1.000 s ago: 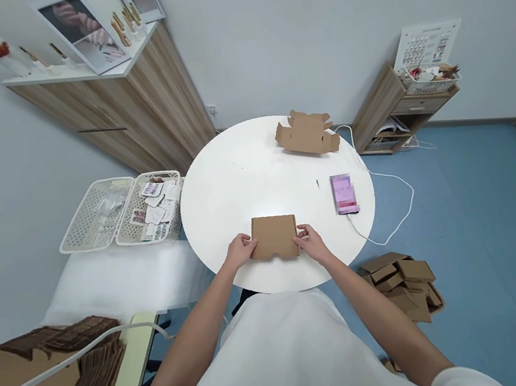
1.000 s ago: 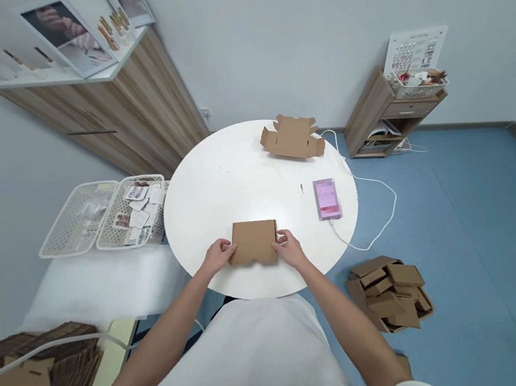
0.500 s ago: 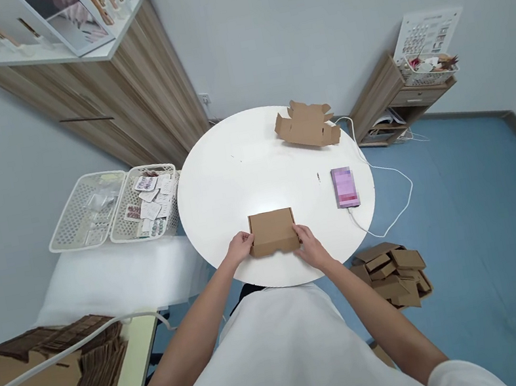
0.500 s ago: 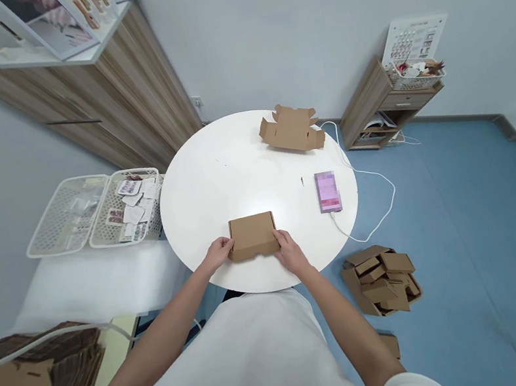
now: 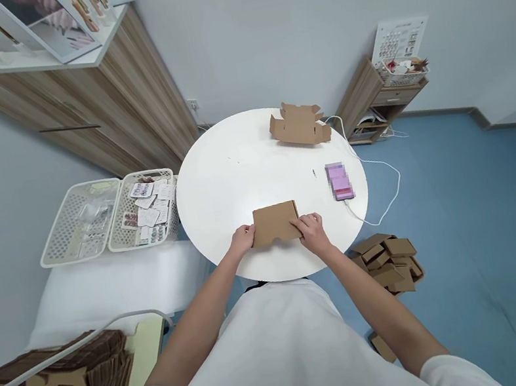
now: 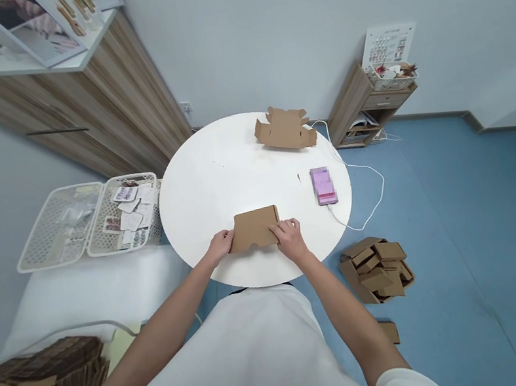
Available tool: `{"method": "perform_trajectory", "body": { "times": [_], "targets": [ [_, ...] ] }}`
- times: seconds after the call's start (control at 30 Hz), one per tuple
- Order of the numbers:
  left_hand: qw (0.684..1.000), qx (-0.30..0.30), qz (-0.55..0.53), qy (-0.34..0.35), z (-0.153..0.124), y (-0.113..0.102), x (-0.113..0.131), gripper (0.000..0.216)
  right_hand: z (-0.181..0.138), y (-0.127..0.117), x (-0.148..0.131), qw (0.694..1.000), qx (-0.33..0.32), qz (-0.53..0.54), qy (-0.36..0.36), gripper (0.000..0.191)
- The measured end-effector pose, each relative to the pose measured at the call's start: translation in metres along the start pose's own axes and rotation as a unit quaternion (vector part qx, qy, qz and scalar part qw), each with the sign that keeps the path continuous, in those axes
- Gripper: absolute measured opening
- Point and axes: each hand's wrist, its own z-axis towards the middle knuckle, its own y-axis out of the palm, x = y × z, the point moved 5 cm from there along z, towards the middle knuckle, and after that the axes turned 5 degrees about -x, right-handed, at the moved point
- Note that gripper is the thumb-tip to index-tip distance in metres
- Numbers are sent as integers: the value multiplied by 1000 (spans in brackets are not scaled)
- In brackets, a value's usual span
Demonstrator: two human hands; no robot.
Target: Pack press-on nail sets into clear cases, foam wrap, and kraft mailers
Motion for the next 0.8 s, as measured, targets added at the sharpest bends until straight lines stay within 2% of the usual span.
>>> {"method": "perform_trajectory", "body": {
  "times": [0.13, 0.27, 0.33, 0.43, 0.63, 0.7, 0.8],
  "targets": [
    [1000, -5, 11, 13, -2, 2, 3, 38, -1, 0, -6, 997, 26, 68, 20, 51],
    [999, 2, 16, 29, -1, 3, 4, 39, -8, 7, 3, 978, 95, 131, 129, 49],
    [999, 9, 24, 31, 1, 2, 2, 37, -10, 14, 6, 973, 79, 152, 154, 45],
    [998, 13, 55, 23, 4, -1, -4, 34, -14, 23, 6, 974, 24, 171, 146, 45],
    [988, 24, 147, 31, 4, -4, -13, 35, -30, 37, 5, 971, -41, 193, 134, 66],
    [983, 53, 167, 60, -1, -6, -13, 34, -35, 42, 6, 969, -50, 198, 142, 66],
    [973, 68, 150, 160, -15, -3, -11, 34, -39, 47, 5, 972, -49, 188, 135, 68]
  ]
}}
